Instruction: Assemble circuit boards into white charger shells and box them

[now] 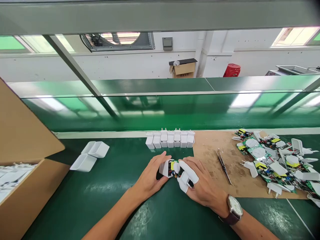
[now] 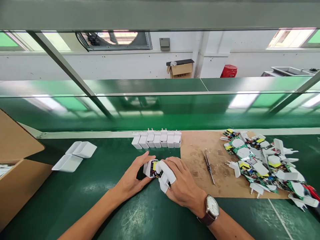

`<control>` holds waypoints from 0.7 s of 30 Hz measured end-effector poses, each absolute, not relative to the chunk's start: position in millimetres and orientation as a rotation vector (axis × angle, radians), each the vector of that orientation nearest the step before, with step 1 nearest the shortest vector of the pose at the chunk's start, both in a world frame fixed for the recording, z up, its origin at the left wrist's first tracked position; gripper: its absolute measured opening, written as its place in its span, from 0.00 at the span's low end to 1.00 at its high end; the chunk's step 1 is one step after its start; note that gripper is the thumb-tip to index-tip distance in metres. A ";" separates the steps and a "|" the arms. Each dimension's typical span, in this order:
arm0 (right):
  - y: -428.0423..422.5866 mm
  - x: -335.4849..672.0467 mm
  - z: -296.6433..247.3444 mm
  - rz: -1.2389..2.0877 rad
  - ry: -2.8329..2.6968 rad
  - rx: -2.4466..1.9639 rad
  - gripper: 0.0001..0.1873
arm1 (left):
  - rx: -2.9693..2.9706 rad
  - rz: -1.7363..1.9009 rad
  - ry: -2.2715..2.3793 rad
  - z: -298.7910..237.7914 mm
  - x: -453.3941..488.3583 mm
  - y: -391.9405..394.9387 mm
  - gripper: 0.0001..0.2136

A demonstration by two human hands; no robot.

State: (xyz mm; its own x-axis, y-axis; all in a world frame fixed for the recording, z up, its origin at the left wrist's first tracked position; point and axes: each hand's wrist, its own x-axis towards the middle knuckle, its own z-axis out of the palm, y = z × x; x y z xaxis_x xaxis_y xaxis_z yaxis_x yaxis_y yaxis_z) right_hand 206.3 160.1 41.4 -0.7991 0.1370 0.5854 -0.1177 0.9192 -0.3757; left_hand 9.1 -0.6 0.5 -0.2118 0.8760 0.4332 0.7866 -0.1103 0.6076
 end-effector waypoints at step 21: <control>165.1 196.6 18.5 0.775 -2.539 0.081 0.24 | 1.430 1.446 1.497 13.9 19.6 0.7 0.30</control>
State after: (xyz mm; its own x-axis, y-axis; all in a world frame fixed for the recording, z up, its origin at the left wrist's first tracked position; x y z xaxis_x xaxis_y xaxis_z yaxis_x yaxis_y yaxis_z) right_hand 196.6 165.1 18.5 -0.8827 0.0810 0.4630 -0.1912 0.8379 -0.5112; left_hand 19.6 0.7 13.9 -0.2335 0.9407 0.2459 0.2786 -0.1776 0.9439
